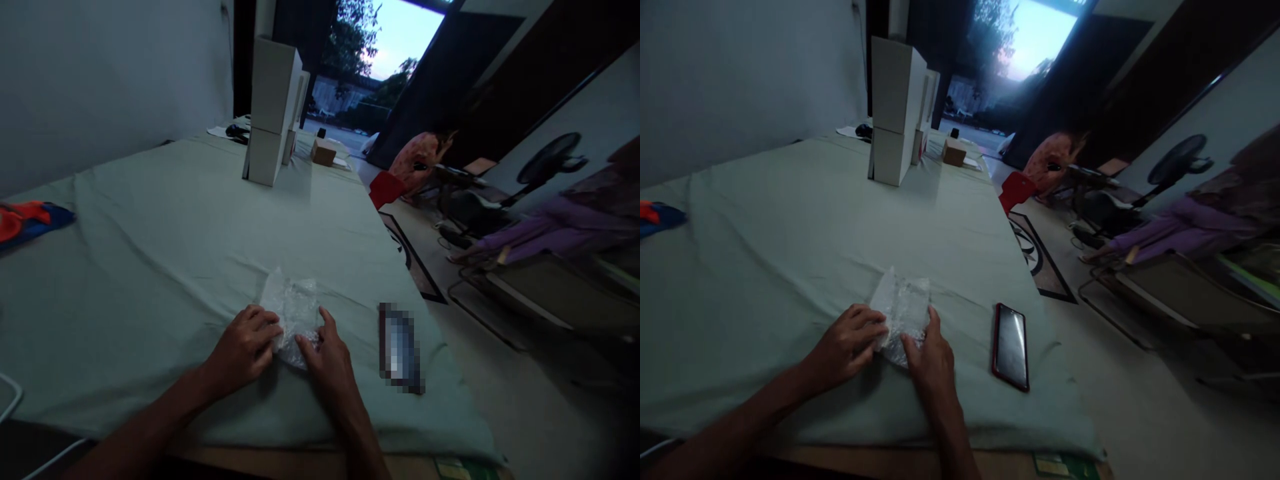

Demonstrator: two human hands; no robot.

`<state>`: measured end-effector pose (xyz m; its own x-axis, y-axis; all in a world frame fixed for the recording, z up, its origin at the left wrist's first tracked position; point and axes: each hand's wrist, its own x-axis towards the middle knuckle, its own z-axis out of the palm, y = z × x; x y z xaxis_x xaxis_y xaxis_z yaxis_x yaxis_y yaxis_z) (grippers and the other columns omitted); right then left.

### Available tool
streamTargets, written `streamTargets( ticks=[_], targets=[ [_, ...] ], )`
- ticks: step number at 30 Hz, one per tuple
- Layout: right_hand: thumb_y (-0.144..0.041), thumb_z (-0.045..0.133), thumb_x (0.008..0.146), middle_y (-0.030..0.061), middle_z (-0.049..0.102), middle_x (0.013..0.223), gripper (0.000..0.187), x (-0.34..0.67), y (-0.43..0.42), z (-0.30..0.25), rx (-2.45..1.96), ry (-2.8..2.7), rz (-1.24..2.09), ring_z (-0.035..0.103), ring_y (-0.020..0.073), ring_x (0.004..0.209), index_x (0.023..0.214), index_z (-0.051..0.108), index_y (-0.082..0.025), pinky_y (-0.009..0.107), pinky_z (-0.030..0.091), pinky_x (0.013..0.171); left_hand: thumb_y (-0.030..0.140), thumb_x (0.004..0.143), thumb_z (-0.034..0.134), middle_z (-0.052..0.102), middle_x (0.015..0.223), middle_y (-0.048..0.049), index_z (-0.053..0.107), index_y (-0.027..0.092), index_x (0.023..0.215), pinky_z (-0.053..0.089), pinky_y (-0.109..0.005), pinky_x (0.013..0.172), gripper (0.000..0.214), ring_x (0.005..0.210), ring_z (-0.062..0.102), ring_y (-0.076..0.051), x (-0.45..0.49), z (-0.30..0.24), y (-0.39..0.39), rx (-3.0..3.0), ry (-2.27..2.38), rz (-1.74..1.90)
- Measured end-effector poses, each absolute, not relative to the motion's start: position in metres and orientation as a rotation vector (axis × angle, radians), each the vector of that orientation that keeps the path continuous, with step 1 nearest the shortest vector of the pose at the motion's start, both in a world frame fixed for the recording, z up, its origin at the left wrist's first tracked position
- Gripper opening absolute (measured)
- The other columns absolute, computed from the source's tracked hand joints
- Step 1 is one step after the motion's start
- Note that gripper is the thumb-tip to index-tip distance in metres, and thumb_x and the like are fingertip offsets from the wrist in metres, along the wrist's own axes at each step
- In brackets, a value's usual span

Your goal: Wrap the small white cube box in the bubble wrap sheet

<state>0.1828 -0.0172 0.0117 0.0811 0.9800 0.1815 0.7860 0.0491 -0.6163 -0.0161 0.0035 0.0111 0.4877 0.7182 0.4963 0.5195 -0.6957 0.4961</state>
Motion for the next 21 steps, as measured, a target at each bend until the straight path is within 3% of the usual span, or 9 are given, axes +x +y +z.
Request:
streamTargets(
  ticks=[5,10,17,21],
  targets=[
    [-0.022,0.051,0.079,-0.0051,0.055,0.065,0.062,0.170,-0.011,0.014,-1.713,-1.703,0.489,0.054,0.0144,0.055,0.138,0.038,-0.008,0.025,0.041,0.056,0.007,0.076,0.055,0.064,0.116,-0.0069,0.065,0.020,0.109,0.044,-0.045,0.096,0.036,0.107,0.048,-0.026,-0.016,0.009,0.004,2.491,1.062,0.961],
    [-0.025,0.051,0.081,-0.0063,0.050,0.063,0.055,0.162,-0.009,0.024,-1.618,-1.578,0.609,0.050,0.0134,0.055,0.134,0.042,-0.010,0.024,0.041,0.055,0.007,0.075,0.056,0.064,0.116,-0.0061,0.065,0.021,0.108,0.043,-0.046,0.096,0.037,0.107,0.048,-0.027,-0.015,0.009,0.005,2.523,1.056,0.914],
    [-0.032,0.057,0.079,-0.0037,0.053,0.065,0.055,0.147,0.002,0.025,-1.494,-1.396,0.901,0.050,0.0131,0.057,0.128,0.049,-0.008,0.024,0.042,0.053,0.003,0.073,0.052,0.063,0.112,-0.0070,0.064,0.019,0.099,0.044,-0.043,0.095,0.032,0.104,0.048,-0.025,-0.013,0.010,0.008,2.490,0.988,0.948],
    [-0.034,0.058,0.080,0.0000,0.060,0.070,0.057,0.141,0.001,0.023,-1.454,-1.322,0.976,0.057,0.0148,0.064,0.128,0.050,-0.005,0.026,0.046,0.060,0.004,0.074,0.052,0.063,0.104,-0.0067,0.057,0.019,0.102,0.046,-0.040,0.091,0.032,0.099,0.051,-0.024,-0.014,0.009,0.008,2.320,0.997,1.019]
  ],
)
